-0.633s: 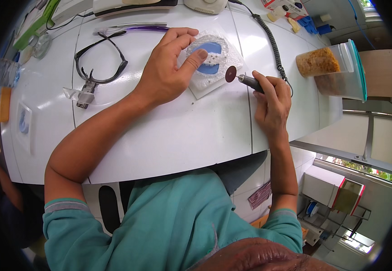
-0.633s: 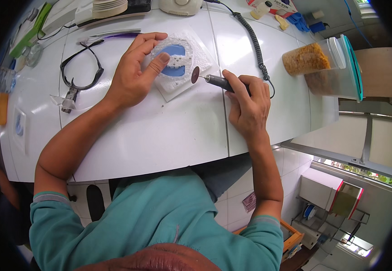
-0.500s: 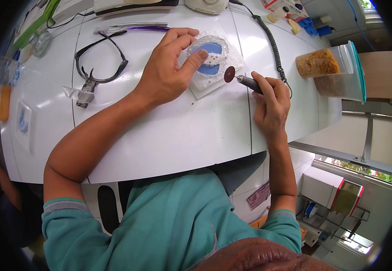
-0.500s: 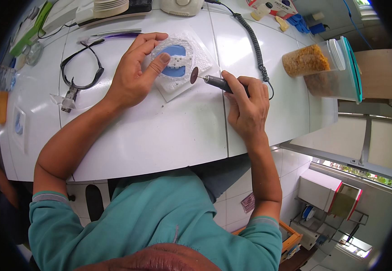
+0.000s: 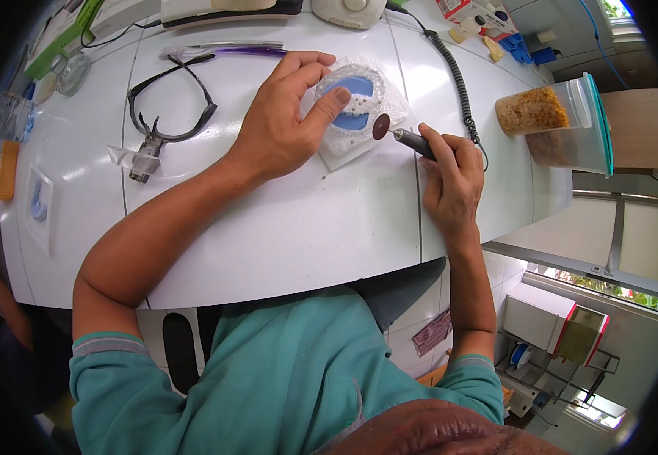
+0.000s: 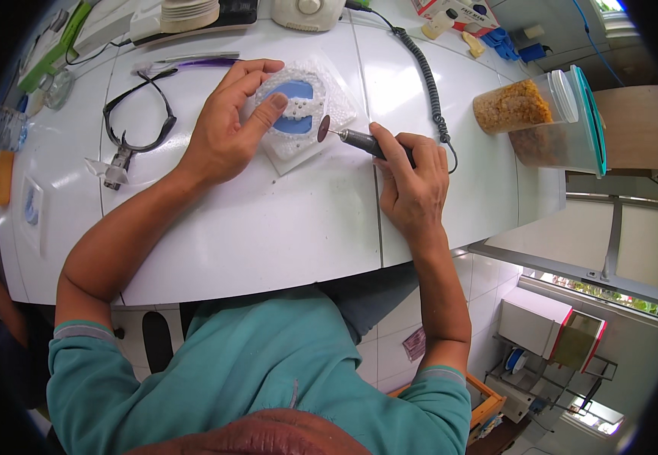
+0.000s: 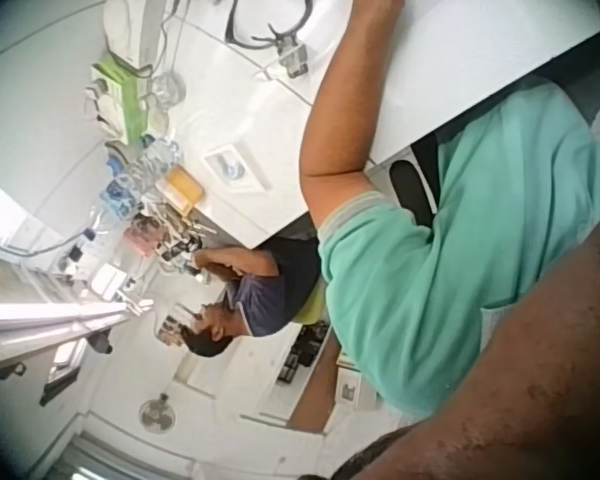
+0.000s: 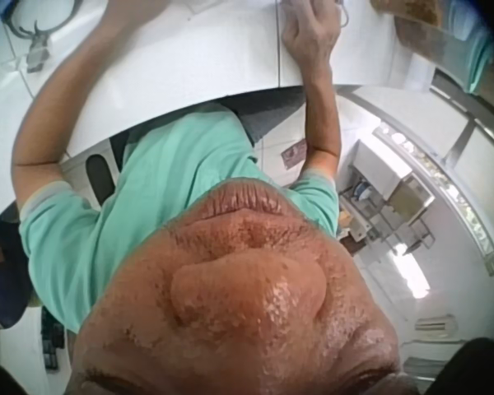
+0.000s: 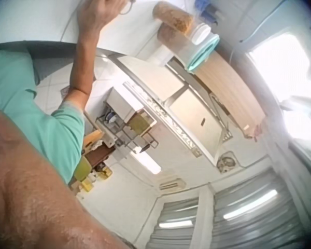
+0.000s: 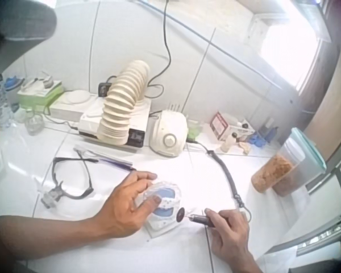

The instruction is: The person trims a dental cast using a hand-held rotary grinding tool, smoothing the edges of the white plaster model that contains blue material.

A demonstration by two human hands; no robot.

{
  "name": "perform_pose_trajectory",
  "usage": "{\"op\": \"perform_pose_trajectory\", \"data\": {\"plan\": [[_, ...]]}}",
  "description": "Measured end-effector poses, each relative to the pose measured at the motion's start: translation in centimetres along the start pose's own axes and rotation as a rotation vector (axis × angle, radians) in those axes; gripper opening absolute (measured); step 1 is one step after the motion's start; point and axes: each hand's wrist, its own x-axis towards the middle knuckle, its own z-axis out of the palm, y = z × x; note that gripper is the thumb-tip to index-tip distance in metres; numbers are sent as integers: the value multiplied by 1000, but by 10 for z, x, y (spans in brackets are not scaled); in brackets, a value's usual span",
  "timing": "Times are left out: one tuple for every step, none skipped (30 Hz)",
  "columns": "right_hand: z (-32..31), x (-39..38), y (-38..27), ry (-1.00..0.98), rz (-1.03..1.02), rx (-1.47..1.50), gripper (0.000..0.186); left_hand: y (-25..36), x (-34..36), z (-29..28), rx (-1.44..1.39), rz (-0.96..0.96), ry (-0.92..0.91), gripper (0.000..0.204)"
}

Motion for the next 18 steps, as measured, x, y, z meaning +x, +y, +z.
{"op": "perform_pose_trajectory", "data": {"plan": [[0, 0, -1, 3, 3, 0, 52, 2, 0, 0, 12, -3, -3, 45], [0, 0, -1, 5, 6, 1, 52, 3, 0, -1, 24, -5, -6, 45], [0, 0, -1, 6, 5, 0, 52, 4, 0, -1, 24, -4, -6, 45], [0, 0, -1, 3, 4, -5, 52, 5, -1, -2, 4, -45, -36, 40], [0, -1, -1, -1, 2, -10, 52, 5, -1, -3, -17, -86, -66, 36], [0, 0, -2, 0, 1, -10, 52, 5, -1, -3, -16, -85, -65, 36], [0, 0, -2, -2, 2, -10, 53, 5, -1, -3, -14, -84, -59, 36], [1, 0, -2, -3, 2, -9, 53, 4, -1, -3, -12, -84, -53, 36], [1, -1, -1, -2, 1, -10, 53, 4, -1, -3, -12, -82, -52, 36], [2, -2, -1, 12, 23, -11, 53, 3, -1, -2, -17, -86, -49, 35], [2, -3, 0, 27, 45, -13, 54, 2, -2, -2, -23, -91, -47, 35], [1, -3, -1, 27, 45, -15, 54, -1, -1, 0, -24, -89, -47, 35], [0, -3, -1, 51, 63, -15, 54, -4, 0, 2, 9, -27, 9, 39], [-2, -4, -1, 75, 82, -16, 53, -6, 0, 3, 41, 36, 65, 44], [-1, -5, -1, 75, 82, -15, 53, -4, 0, 1, 42, 36, 66, 44], [0, -8, -1, 103, 123, 21, 53, 0, -1, -1, 43, -4, 67, 41], [0, -11, -2, 130, 164, 56, 53, 3, -1, -2, 43, -44, 67, 38], [-2, -12, -4, 132, 166, 54, 53, 6, -1, -6, 42, -41, 66, 38]]}}
